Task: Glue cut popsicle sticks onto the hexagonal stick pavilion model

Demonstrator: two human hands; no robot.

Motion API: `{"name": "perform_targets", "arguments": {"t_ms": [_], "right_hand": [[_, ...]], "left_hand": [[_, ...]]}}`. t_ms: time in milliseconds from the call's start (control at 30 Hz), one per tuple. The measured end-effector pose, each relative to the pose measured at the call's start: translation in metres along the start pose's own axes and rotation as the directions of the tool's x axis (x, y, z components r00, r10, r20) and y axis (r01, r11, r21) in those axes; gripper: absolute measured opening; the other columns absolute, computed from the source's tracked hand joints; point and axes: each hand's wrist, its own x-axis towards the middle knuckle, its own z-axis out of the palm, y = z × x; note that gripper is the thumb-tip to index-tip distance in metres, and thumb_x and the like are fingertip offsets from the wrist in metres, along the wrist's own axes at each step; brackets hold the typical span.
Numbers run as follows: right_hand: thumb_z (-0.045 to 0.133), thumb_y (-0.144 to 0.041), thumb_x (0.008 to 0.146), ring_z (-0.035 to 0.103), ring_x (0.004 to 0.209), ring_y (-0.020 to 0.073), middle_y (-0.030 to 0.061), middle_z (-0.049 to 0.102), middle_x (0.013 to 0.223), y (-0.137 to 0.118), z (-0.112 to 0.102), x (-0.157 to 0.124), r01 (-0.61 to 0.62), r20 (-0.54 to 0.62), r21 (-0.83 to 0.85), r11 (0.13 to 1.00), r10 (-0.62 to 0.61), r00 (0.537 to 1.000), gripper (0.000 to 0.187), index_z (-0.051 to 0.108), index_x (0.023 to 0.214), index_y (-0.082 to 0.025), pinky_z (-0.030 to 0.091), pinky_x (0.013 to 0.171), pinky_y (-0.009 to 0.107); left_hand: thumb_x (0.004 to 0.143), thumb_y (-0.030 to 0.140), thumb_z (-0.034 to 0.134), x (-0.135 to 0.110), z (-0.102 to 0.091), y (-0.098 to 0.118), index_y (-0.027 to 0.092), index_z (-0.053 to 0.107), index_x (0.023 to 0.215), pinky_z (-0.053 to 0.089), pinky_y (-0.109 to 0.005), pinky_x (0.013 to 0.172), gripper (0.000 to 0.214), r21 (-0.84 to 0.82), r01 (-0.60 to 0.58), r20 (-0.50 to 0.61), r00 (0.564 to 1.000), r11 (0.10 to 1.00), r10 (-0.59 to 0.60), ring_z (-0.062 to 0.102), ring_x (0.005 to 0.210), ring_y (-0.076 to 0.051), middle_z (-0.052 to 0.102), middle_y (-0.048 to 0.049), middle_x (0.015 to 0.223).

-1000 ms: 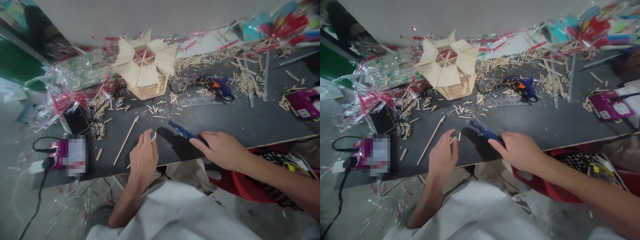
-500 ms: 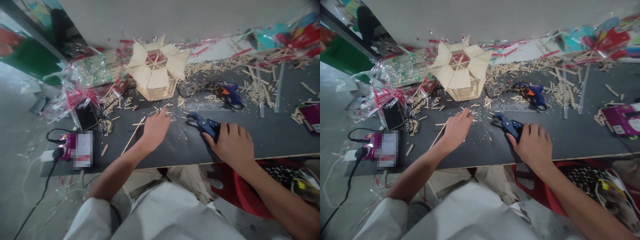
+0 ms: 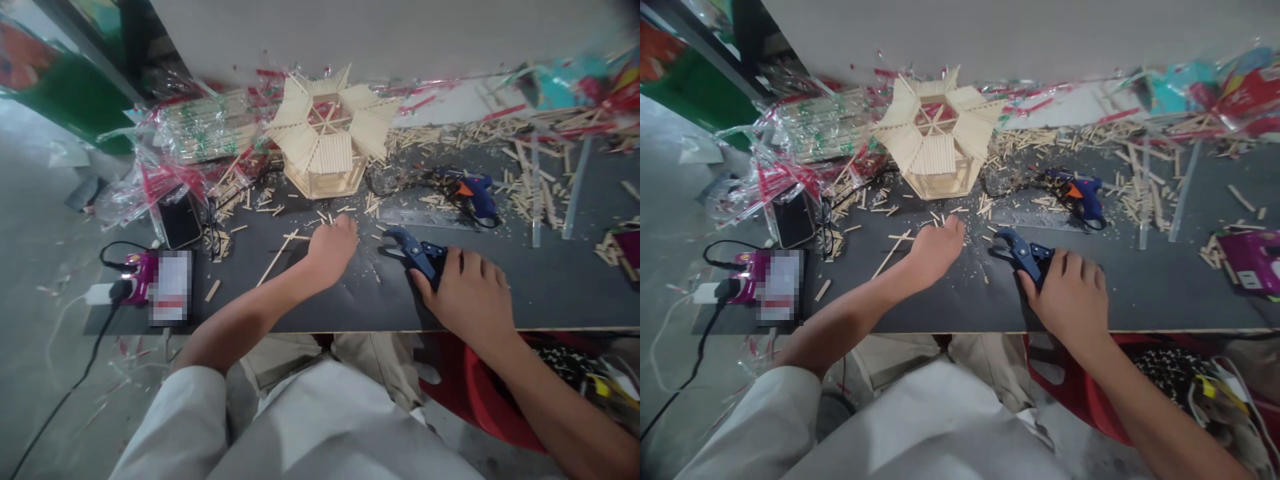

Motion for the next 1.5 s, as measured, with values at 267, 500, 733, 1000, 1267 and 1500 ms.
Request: {"name": "perform_targets", "arguments": {"t_ms": [267,500,733,1000,1267,1500], "right_hand": [[0.048,-0.056,0.101,0.054,0.135,0.0461,0.0339,0.057,0.142,0.011,0.001,0.019,0.071,-0.052,0.458,0.886,-0.053,0.997,0.070,0.053,0.143,-0.001,0.046,0.107,0.058],[0.070,-0.070,0.088,0.071,0.079,0.0226,0.0059,0.075,0.091,-0.006,-0.054,0.072,-0.076,0.071,0.994,-0.082,-0.065,0.995,0.053,0.070,0.115,-0.024,0.060,0.081,0.042],[0.081,-0.064,0.084,0.061,0.067,0.0130,-0.0007,0.066,0.075,-0.046,-0.054,0.108,0.003,-0.025,0.925,-0.381,-0.052,0.998,0.044,0.065,0.087,-0.023,0.053,0.068,0.029],[0.077,-0.073,0.082,0.053,0.062,0.0122,-0.0006,0.061,0.069,-0.042,-0.055,0.123,-0.040,-0.004,0.954,-0.298,-0.146,0.989,0.053,0.064,0.082,-0.022,0.044,0.059,0.027],[0.071,-0.083,0.079,0.056,0.064,0.0141,-0.0004,0.059,0.071,-0.038,-0.066,0.134,-0.045,-0.025,0.939,-0.340,-0.196,0.980,0.060,0.060,0.082,-0.023,0.050,0.064,0.030],[0.061,-0.045,0.101,0.056,0.126,0.0385,0.0331,0.053,0.138,0.018,-0.025,0.146,-0.175,-0.074,0.624,0.762,0.281,0.957,0.056,0.059,0.134,0.001,0.042,0.103,0.047]], "left_hand": [[0.092,-0.006,0.031,0.003,-0.033,-0.023,0.004,0.052,0.134,0.052,-0.037,0.071,0.047,-0.173,-0.144,-0.131,0.984,0.974,0.122,0.072,0.090,-0.029,0.067,-0.0215,0.117],[0.104,0.021,0.044,0.001,-0.057,-0.045,0.024,0.048,0.128,0.051,-0.033,0.086,0.024,-0.501,-0.463,-0.373,0.878,0.731,0.301,0.069,0.097,-0.022,0.071,-0.0079,0.111],[0.104,0.022,0.042,0.003,-0.048,-0.054,0.022,0.045,0.120,0.052,-0.035,0.085,0.017,-0.594,-0.392,-0.385,0.905,0.703,0.180,0.068,0.094,-0.022,0.070,-0.0088,0.111],[0.098,0.026,0.062,0.010,-0.047,-0.066,0.020,0.053,0.125,0.051,-0.031,0.078,0.029,-0.564,-0.350,-0.413,0.904,0.748,0.111,0.072,0.088,-0.021,0.074,-0.0057,0.106],[0.096,0.030,0.070,0.009,-0.051,-0.066,0.019,0.053,0.139,0.051,-0.031,0.085,0.047,-0.460,-0.371,-0.465,0.874,0.807,0.137,0.075,0.093,-0.022,0.078,-0.0039,0.100],[0.091,0.041,0.076,-0.005,-0.060,-0.103,0.020,0.064,0.130,0.052,-0.034,0.086,0.046,-0.476,-0.104,-0.489,0.856,0.873,-0.164,0.071,0.080,-0.020,0.073,-0.0003,0.080]]}}
